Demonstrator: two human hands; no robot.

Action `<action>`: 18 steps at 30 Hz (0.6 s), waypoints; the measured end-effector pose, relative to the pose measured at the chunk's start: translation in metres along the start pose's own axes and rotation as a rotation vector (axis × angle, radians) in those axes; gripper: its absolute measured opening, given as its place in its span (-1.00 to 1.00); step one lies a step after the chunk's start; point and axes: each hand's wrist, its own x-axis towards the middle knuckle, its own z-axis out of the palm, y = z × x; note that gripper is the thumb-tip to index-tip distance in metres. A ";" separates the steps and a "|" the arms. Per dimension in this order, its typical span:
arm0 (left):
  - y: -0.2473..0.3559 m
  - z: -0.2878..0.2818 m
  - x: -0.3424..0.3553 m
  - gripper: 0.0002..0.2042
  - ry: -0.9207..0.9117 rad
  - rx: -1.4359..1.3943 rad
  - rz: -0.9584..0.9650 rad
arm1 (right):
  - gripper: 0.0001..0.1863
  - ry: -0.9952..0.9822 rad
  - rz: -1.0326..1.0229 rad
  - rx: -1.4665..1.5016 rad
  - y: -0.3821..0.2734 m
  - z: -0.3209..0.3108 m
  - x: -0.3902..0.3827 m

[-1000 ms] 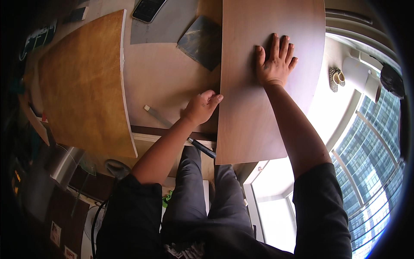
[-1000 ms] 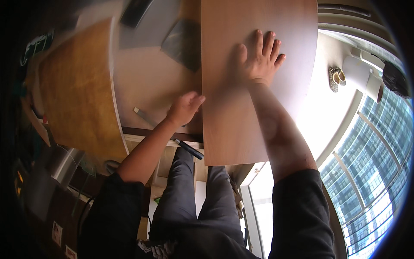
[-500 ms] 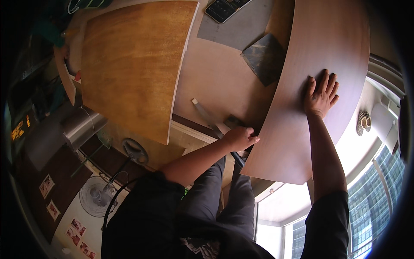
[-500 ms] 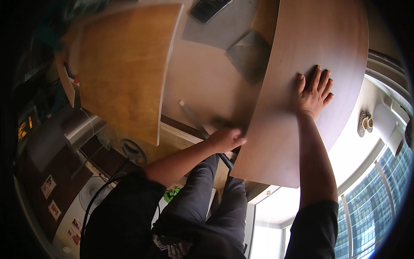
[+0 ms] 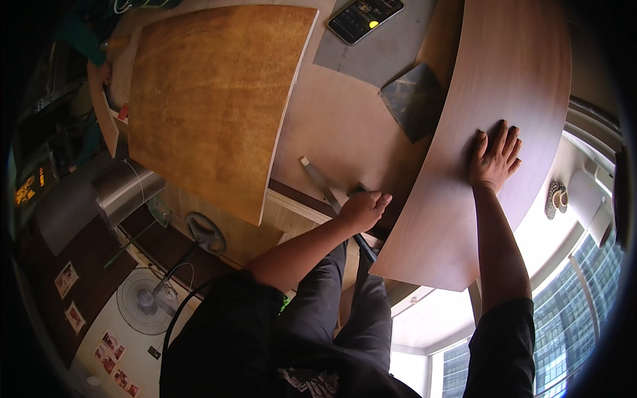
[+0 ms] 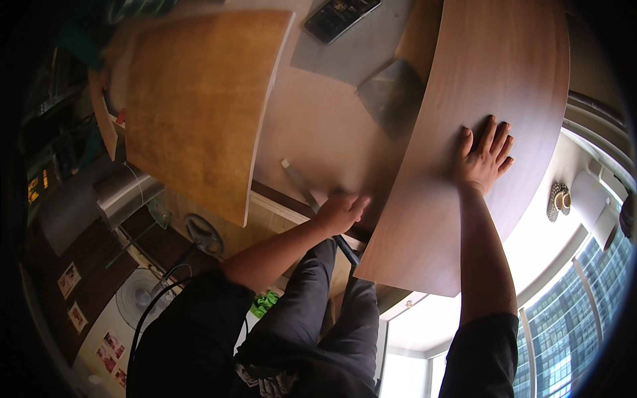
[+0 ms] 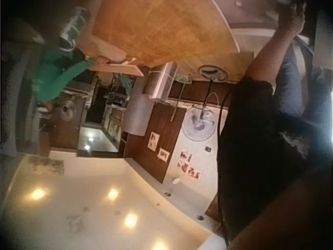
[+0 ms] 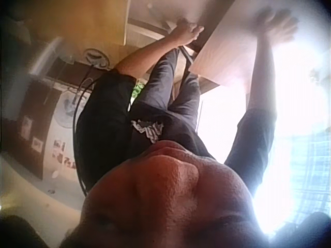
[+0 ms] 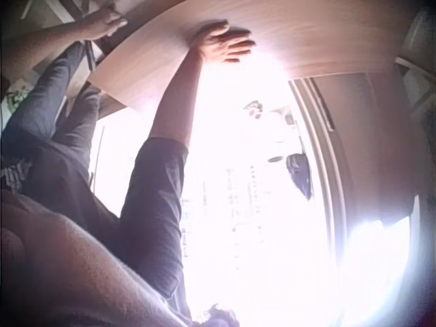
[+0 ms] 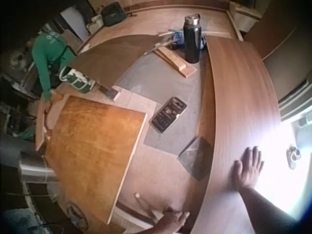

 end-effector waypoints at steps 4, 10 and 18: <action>0.005 0.003 0.004 -0.69 0.059 0.045 0.000 | -0.19 -0.005 0.001 -0.001 -0.001 -0.001 0.001; 0.012 0.004 0.003 -0.62 0.273 -0.120 0.359 | -0.18 -0.017 0.004 -0.012 0.000 -0.001 0.001; 0.006 0.001 0.007 -0.53 0.420 0.032 0.423 | -0.19 -0.033 0.010 -0.057 -0.001 -0.002 0.001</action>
